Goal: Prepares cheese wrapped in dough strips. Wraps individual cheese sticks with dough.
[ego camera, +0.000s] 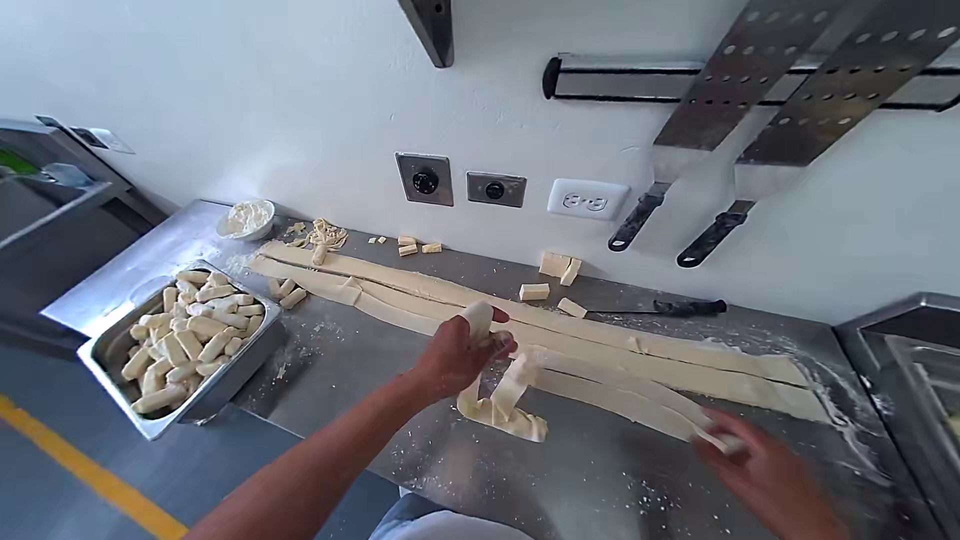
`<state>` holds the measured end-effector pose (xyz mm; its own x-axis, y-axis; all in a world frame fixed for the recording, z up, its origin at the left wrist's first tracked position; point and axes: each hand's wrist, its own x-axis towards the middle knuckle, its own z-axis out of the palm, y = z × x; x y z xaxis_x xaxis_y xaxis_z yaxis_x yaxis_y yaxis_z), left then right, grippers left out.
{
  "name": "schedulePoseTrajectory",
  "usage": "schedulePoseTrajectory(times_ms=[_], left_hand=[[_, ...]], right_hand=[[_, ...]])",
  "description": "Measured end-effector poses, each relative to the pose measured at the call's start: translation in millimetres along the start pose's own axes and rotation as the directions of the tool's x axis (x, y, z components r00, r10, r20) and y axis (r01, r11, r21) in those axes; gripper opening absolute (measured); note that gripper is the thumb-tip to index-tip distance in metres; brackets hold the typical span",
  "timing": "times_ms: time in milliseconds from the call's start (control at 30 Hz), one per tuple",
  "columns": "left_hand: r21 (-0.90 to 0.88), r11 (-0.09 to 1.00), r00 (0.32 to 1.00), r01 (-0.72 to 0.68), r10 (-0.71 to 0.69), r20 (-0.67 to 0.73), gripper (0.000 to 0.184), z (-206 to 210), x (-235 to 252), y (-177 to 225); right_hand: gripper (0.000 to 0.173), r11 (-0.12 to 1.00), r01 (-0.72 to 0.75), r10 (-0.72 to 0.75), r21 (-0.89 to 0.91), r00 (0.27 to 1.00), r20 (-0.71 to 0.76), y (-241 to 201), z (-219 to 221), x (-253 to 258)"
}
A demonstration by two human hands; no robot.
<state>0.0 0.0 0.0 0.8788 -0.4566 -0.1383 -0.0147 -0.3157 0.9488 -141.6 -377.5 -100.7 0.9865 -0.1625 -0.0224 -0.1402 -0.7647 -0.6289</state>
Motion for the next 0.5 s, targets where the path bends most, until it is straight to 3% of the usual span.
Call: schedulePoseTrajectory(times_ms=[100,200,267,300,400,433,500], left_hand=[[-0.126,0.989,0.992,-0.076,0.063,-0.108,0.035,-9.3,-13.4,37.4],[-0.213,0.925,0.941,-0.314,0.272,-0.203,0.050,-30.0,-32.7,88.7],[-0.217,0.866,0.881,-0.450,0.391,-0.265,0.050,-47.1,-43.7,127.7],[-0.218,0.840,0.851,-0.497,0.423,-0.311,0.047,-57.1,-48.2,147.9],[-0.220,0.798,0.762,-0.561,0.394,-0.513,0.035,-98.8,-55.3,195.1],[-0.226,0.786,0.731,-0.576,0.371,-0.573,0.033,-117.5,-55.5,201.8],[-0.249,0.775,0.681,-0.580,0.294,-0.670,0.031,-156.3,-56.6,197.8]], right_hand=[[0.045,0.874,0.413,-0.411,0.256,0.909,-0.065,-84.9,26.4,49.9],[0.054,0.714,0.523,-0.616,0.465,0.786,0.062,-168.8,36.0,91.1],[0.055,0.611,0.461,-0.710,0.644,0.678,0.189,-213.4,44.9,105.0],[0.045,0.568,0.383,-0.748,0.729,0.610,0.262,-229.1,50.7,110.5],[0.018,0.598,0.091,-0.760,0.797,0.382,0.526,-246.7,57.8,121.3],[0.018,0.630,0.046,-0.740,0.776,0.340,0.581,-243.5,57.2,121.6],[0.022,0.696,0.047,-0.682,0.717,0.358,0.638,-226.5,51.3,117.2]])
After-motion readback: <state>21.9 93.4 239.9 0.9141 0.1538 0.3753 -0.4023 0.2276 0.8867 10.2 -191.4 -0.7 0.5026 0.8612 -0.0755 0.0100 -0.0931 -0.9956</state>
